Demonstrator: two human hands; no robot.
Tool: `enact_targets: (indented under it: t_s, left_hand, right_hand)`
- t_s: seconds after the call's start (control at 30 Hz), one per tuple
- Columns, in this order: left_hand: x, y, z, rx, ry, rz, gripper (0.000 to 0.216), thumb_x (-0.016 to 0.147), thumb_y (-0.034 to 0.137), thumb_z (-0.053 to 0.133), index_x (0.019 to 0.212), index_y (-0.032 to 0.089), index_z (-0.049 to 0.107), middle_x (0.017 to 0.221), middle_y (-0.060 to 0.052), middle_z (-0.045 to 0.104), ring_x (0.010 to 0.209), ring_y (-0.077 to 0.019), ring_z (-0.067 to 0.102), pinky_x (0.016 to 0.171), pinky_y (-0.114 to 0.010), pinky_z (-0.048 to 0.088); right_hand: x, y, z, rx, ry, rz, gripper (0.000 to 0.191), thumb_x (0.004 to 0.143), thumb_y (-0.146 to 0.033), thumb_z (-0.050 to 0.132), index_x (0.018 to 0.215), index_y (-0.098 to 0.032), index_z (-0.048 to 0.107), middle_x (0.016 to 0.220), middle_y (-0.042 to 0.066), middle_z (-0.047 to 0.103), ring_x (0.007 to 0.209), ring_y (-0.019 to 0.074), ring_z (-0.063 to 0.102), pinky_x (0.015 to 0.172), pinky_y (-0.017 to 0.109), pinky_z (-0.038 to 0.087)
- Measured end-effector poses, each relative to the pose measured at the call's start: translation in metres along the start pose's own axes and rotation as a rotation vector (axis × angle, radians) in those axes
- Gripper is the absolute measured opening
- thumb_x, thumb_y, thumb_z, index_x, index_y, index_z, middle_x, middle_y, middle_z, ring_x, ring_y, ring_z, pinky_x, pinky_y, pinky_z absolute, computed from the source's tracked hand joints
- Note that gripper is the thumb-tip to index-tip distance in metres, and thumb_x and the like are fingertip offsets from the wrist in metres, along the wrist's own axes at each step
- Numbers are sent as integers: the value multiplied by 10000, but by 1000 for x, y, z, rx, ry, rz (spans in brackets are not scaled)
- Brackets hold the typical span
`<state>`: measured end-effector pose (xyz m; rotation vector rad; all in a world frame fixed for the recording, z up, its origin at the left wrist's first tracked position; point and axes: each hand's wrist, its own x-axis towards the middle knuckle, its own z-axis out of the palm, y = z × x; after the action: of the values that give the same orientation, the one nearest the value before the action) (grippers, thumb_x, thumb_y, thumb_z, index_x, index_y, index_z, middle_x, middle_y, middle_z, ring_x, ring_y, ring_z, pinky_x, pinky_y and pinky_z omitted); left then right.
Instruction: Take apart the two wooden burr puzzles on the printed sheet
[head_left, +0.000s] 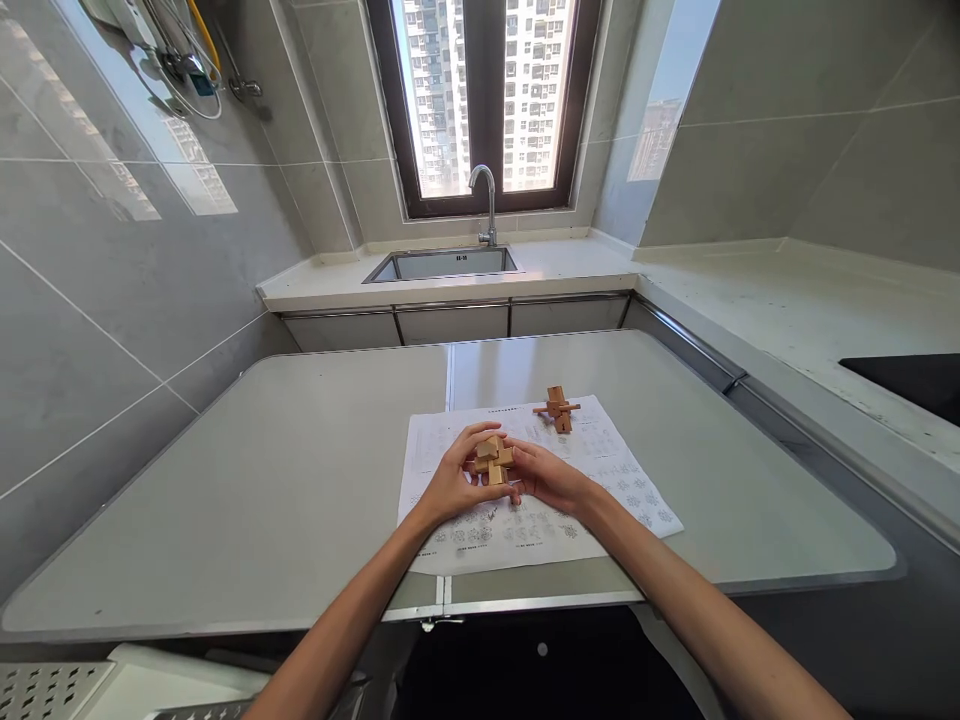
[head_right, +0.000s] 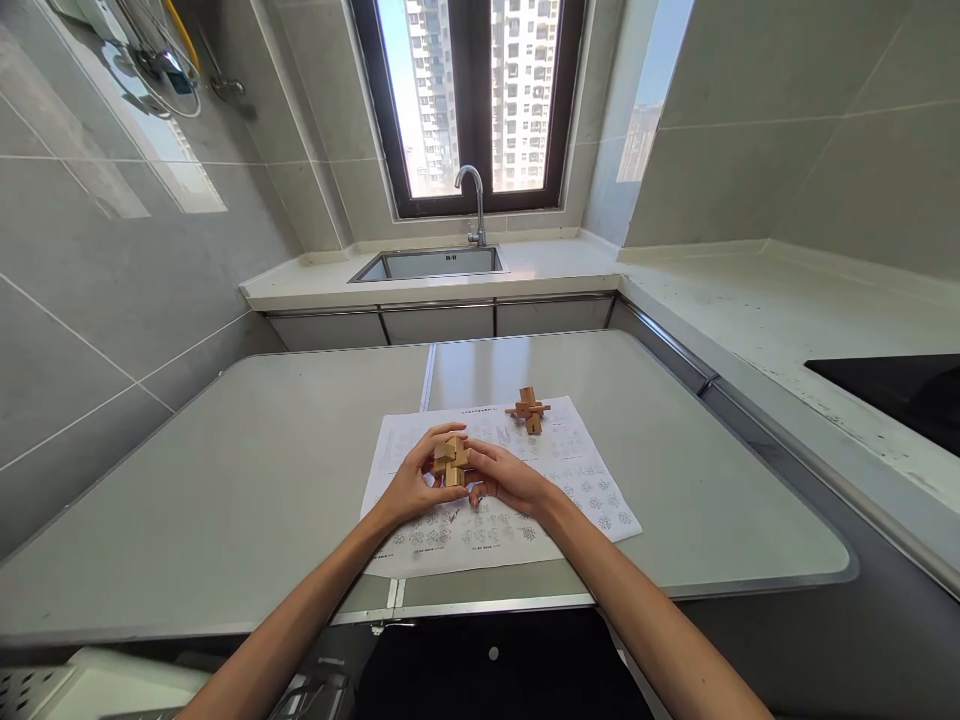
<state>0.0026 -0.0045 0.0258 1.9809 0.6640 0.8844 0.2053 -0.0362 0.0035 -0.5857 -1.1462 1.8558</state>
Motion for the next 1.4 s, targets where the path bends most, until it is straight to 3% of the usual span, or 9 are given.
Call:
enact_targets:
  t_s: [0.17, 0.27, 0.37, 0.47, 0.57, 0.8, 0.9, 1.23, 1.4]
  left_hand:
    - [-1, 0, 0, 10, -27, -53, 593, 896, 410, 741, 1439, 277, 542, 1428, -107, 592, 1066, -227, 651, 798, -316, 550]
    - [0, -5, 1, 80, 123, -73, 402, 993, 418, 595, 1355, 245, 586, 1365, -92, 632, 1014, -196, 647, 871, -336, 525]
    - [2, -10, 2, 150, 244, -123, 306, 1009, 461, 569, 1164, 212, 658, 1159, -72, 701, 928, -182, 650, 810, -312, 514]
    - [3, -13, 2, 176, 240, -151, 291, 973, 478, 630, 1063, 208, 688, 999, -44, 728, 815, -168, 642, 728, -292, 504]
    - [4, -14, 2, 173, 232, -141, 270, 964, 460, 648, 1030, 204, 699, 994, -41, 742, 825, -173, 656, 716, -289, 507]
    - [2, -20, 4, 257, 194, -50, 225, 1026, 389, 566, 1056, 192, 670, 1024, -62, 725, 863, -188, 644, 752, -317, 497]
    - [1, -21, 5, 275, 201, -10, 208, 1041, 365, 537, 1067, 192, 651, 1017, -65, 709, 860, -190, 631, 784, -328, 494]
    - [1, -23, 5, 254, 271, -23, 199, 1043, 371, 540, 1035, 202, 644, 994, -54, 700, 875, -194, 622, 796, -329, 486]
    - [2, -28, 2, 269, 326, -51, 244, 1034, 417, 547, 1034, 200, 660, 992, -67, 711, 876, -204, 637, 813, -342, 491]
  right_hand:
    - [0, 4, 0, -132, 115, -95, 517, 879, -546, 777, 1263, -228, 639, 1057, 86, 719, 794, 184, 666, 596, 278, 538]
    - [2, 8, -1, -211, 268, -155, 521, 836, -480, 835, 1246, -252, 608, 1012, 48, 713, 697, 153, 638, 581, 281, 510]
    - [3, 11, -1, -285, 362, -173, 576, 781, -432, 881, 1248, -271, 585, 1122, 52, 702, 753, 163, 675, 616, 291, 514]
    - [2, 12, 1, -390, 399, -188, 609, 750, -410, 897, 1255, -275, 584, 1216, 56, 679, 791, 155, 676, 704, 316, 542]
    - [1, 12, 3, -491, 419, -191, 617, 739, -417, 895, 1251, -261, 587, 1211, 53, 673, 744, 130, 639, 712, 313, 540]
    - [1, 13, 5, -716, 509, -181, 639, 739, -482, 867, 1253, -231, 583, 859, -17, 680, 651, 154, 601, 628, 306, 496]
    - [3, 16, 3, -769, 528, -201, 636, 756, -488, 851, 1272, -233, 580, 813, -28, 665, 632, 155, 588, 617, 302, 484]
    - [3, 11, 3, -606, 517, -123, 610, 793, -516, 801, 1278, -243, 551, 1218, 77, 670, 613, 107, 615, 611, 298, 510]
    - [2, 10, 2, -715, 585, -210, 572, 812, -539, 783, 1250, -238, 571, 1153, 58, 679, 579, 97, 554, 616, 304, 504]
